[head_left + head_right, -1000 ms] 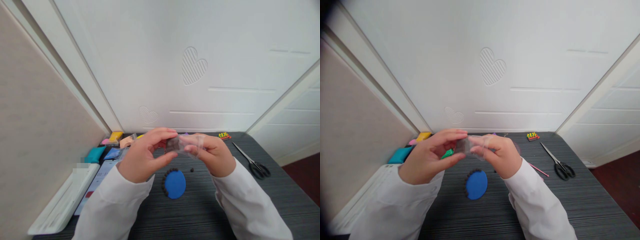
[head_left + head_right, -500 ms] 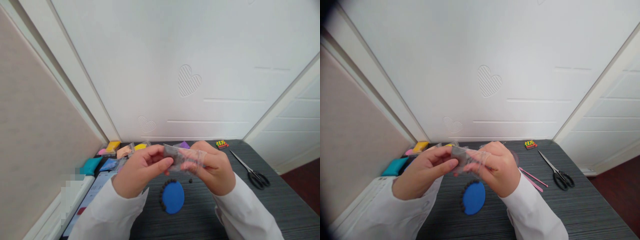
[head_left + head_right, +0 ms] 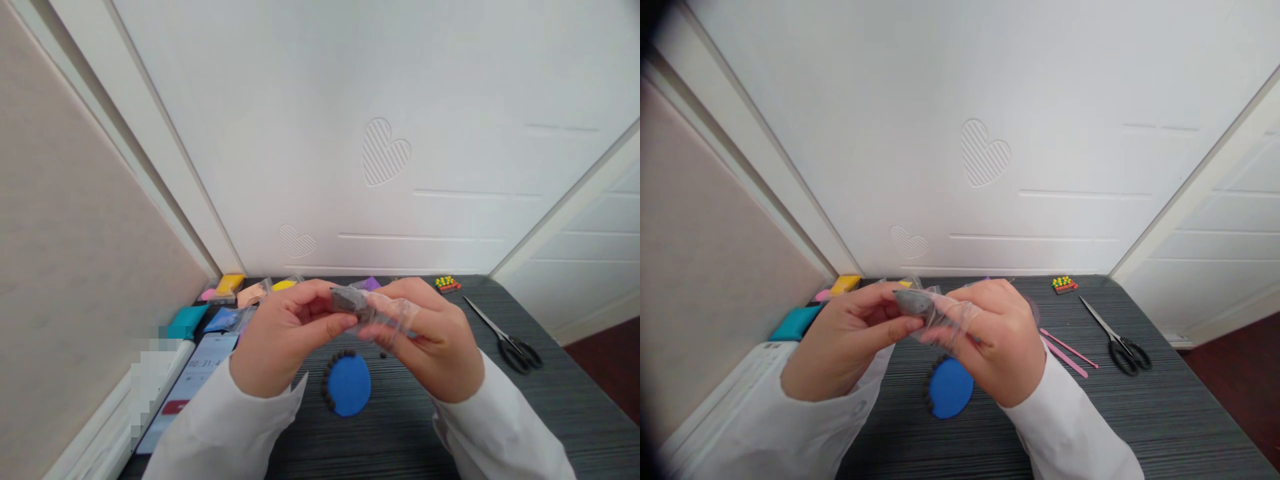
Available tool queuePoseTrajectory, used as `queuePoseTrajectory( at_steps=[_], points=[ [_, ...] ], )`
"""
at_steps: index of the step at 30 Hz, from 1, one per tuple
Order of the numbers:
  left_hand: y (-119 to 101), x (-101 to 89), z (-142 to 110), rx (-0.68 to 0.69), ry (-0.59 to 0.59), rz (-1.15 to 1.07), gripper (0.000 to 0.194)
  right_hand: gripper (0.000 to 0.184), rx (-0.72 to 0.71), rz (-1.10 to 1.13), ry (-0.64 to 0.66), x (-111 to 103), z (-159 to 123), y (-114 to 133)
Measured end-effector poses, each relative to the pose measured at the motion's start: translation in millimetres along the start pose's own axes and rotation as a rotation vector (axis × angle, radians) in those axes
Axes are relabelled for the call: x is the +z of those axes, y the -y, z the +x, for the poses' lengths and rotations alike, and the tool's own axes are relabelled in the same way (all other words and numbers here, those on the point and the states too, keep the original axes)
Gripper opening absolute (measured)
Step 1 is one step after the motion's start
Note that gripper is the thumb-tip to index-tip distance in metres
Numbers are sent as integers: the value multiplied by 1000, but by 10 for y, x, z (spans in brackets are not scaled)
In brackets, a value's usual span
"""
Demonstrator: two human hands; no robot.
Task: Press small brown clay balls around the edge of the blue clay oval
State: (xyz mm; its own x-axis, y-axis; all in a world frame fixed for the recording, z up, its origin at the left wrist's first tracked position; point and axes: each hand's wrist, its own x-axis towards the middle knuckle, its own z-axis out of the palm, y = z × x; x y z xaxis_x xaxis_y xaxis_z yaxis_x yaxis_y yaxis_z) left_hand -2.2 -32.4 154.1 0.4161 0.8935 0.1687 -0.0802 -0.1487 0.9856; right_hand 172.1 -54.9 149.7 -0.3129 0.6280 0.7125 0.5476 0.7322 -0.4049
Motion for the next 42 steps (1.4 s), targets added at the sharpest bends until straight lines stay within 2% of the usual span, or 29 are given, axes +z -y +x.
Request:
queuePoseTrajectory(
  at_steps=[4,11,16,22,26,30,34,38,42],
  points=[
    [2,6,-9,8,-40,35,11,27,25,-14,-18,25,-12,34],
    [56,30,13,-24,-20,-171,12,27,65,42,-9,5,-20,77],
    [72,41,32,-55,9,-272,11,23,91,-23,-14,-4,-15,126],
    [-8,99,-28,-21,-89,-151,11,20,108,-92,-26,29,-15,175],
    [-42,70,-42,21,-111,-46,9,19,113,-12,15,44,3,163],
    [8,-52,-1,3,-21,-114,10,17,134,153,108,11,33,151],
    [58,-150,35,-38,1,-161,11,11,195,266,185,-54,53,140],
    [67,-168,59,-67,-1,-168,11,13,214,314,141,-74,34,97],
    [64,-141,75,-54,-12,-170,11,27,228,303,94,-46,5,63]
  ],
)
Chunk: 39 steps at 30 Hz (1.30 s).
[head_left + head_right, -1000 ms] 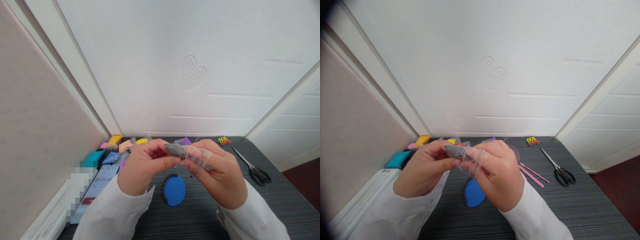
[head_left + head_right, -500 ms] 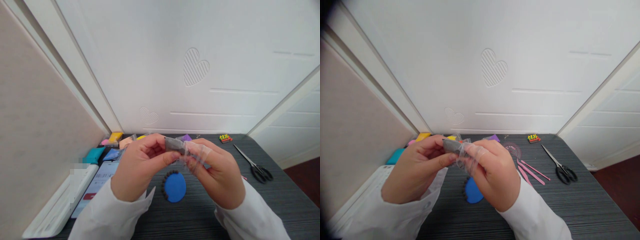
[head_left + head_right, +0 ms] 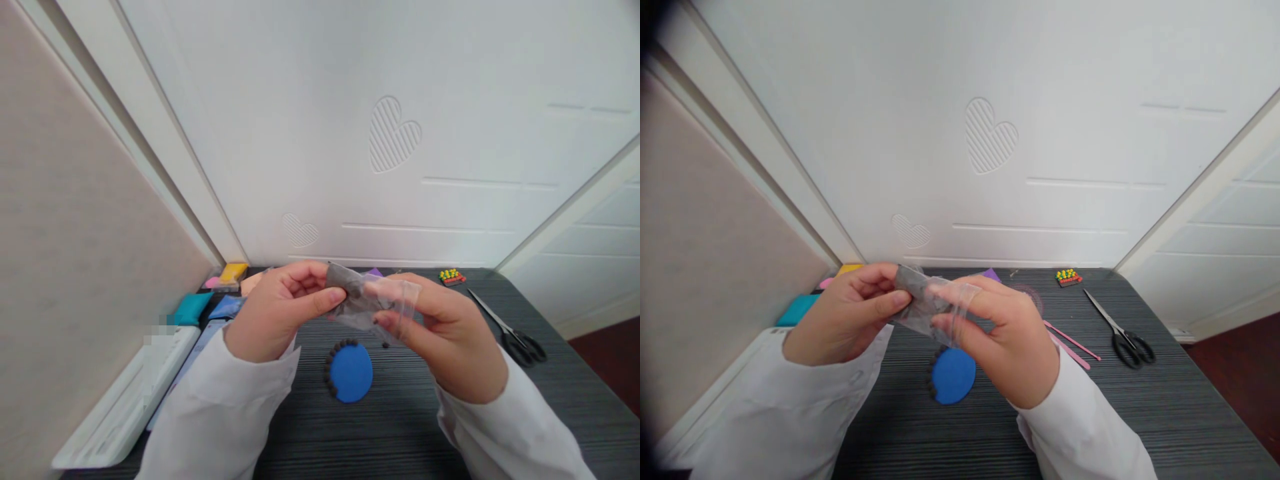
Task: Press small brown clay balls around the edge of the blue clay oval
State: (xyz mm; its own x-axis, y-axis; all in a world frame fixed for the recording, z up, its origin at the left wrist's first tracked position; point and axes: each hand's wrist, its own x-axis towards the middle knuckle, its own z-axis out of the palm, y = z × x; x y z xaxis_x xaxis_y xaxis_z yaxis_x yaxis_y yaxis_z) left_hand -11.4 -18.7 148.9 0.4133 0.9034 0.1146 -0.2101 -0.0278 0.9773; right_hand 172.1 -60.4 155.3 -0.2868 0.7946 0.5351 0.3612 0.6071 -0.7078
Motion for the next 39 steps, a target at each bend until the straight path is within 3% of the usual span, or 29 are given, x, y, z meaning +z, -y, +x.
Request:
queuePoseTrajectory(
  at_steps=[3,8,14,22,29,34,39],
  points=[
    [5,50,-2,-8,37,-21,9,36,-32,-32,17,13,3,-32],
    [7,149,-7,-72,64,-61,9,35,-72,-68,38,5,25,-122],
    [-2,169,-21,-118,66,-84,33,30,-41,-85,65,-23,18,-174],
    [-2,157,-26,-120,14,-10,19,31,-180,-247,32,25,47,-156],
    [37,192,-21,-197,46,-39,21,30,-178,-346,36,10,16,-124],
    [51,224,-27,-163,59,-84,18,26,-185,-289,15,38,17,-86],
    [10,165,-24,-111,40,-37,17,14,-18,-40,134,12,34,-66]
  ],
)
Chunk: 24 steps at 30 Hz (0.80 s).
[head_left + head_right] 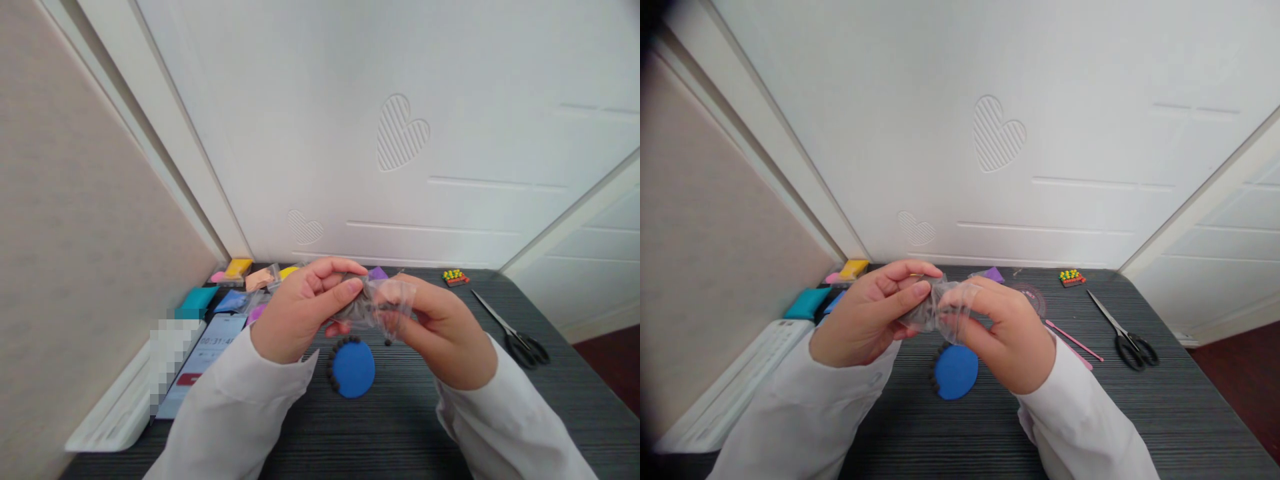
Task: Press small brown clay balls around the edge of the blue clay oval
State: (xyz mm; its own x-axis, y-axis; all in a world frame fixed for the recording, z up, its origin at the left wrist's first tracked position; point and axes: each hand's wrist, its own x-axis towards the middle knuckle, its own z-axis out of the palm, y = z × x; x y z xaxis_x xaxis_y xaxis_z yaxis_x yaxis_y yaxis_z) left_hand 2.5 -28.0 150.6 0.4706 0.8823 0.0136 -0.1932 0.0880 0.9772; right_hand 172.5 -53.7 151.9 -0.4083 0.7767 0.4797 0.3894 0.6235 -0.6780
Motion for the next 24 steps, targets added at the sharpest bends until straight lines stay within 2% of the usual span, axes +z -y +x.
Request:
queuePoseTrajectory(
  at_steps=[4,8,11,14,18,21,24],
  points=[
    [-52,-143,-10,43,-47,65,20,9,80,202,6,-120,-50,-8],
    [-97,-328,-9,116,-187,70,22,9,221,391,-239,-289,-132,-81],
    [-103,-413,0,132,-217,76,20,14,309,506,-356,-356,-161,-129],
    [-88,-406,8,131,-197,86,20,12,356,550,-321,-328,-140,-122],
    [-77,-322,5,133,-162,109,22,15,382,482,-262,-217,-86,-80],
    [-89,-279,-2,143,-150,120,25,6,405,474,-179,-155,-65,-63],
    [-92,-268,-2,147,-146,130,24,14,404,435,-94,-123,-60,-56]
  ],
)
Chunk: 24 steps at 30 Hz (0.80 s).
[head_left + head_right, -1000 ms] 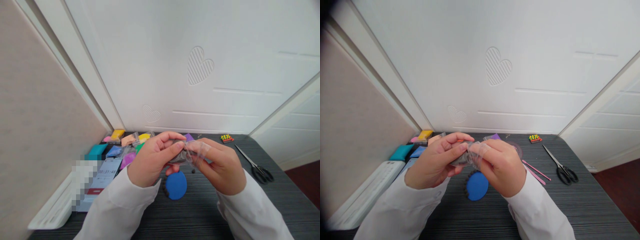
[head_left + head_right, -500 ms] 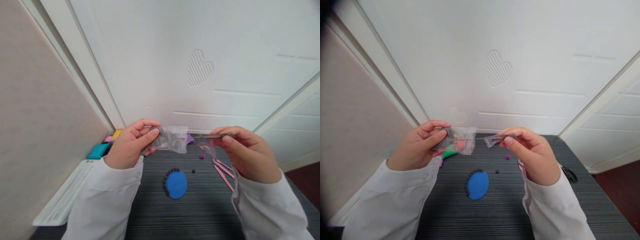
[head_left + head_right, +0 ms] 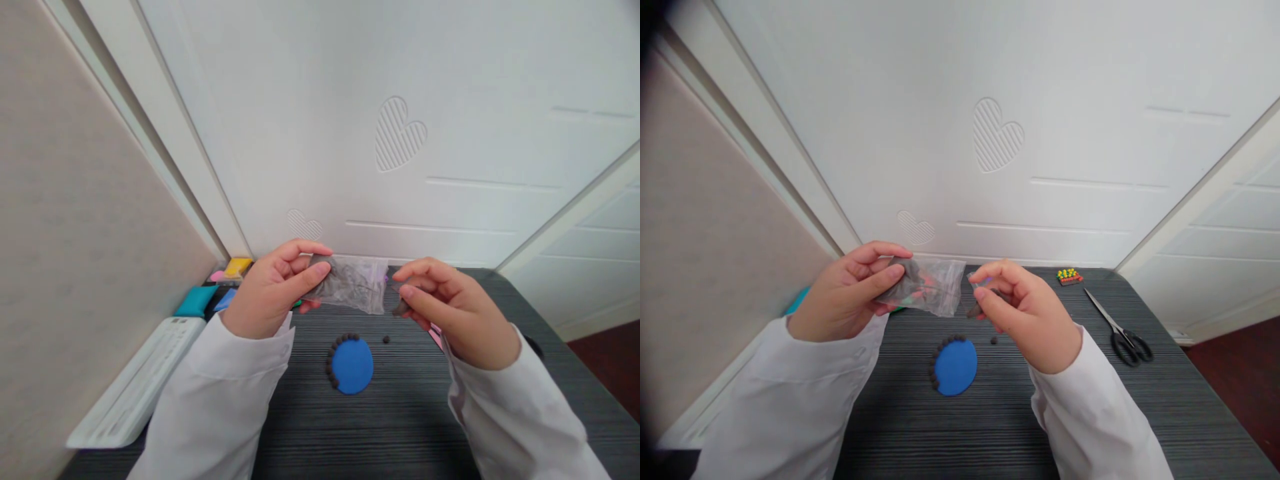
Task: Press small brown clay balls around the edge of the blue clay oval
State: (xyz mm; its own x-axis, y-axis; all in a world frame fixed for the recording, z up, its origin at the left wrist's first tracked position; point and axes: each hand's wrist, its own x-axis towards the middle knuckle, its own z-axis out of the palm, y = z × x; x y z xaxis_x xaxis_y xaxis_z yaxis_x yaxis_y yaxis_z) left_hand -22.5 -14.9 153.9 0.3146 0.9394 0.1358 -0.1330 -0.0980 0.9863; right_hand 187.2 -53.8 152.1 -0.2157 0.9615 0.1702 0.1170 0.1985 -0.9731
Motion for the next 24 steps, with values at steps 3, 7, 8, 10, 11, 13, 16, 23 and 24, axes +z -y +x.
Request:
queuePoseTrajectory(
  at_steps=[3,7,8,10,11,13,16,23,24],
  points=[
    [26,14,4,0,28,19,21,18,-14,-125,35,37,2,-18],
    [65,67,0,9,82,70,21,24,-20,-232,28,114,15,-52],
    [67,82,-6,14,83,93,22,27,-15,-234,30,131,20,-59],
    [60,110,-19,25,72,147,22,30,-16,-227,32,155,32,-65],
    [54,122,-25,31,65,169,22,30,-23,-225,32,162,37,-66],
    [43,143,-35,35,61,188,22,29,-43,-248,25,168,44,-65],
    [42,166,-36,25,77,173,21,28,-68,-325,11,170,45,-58],
    [65,213,-35,21,80,124,22,30,-125,-506,-20,184,52,-32],
    [64,222,-37,17,81,120,22,30,-132,-519,-29,187,55,-31]
  ],
)
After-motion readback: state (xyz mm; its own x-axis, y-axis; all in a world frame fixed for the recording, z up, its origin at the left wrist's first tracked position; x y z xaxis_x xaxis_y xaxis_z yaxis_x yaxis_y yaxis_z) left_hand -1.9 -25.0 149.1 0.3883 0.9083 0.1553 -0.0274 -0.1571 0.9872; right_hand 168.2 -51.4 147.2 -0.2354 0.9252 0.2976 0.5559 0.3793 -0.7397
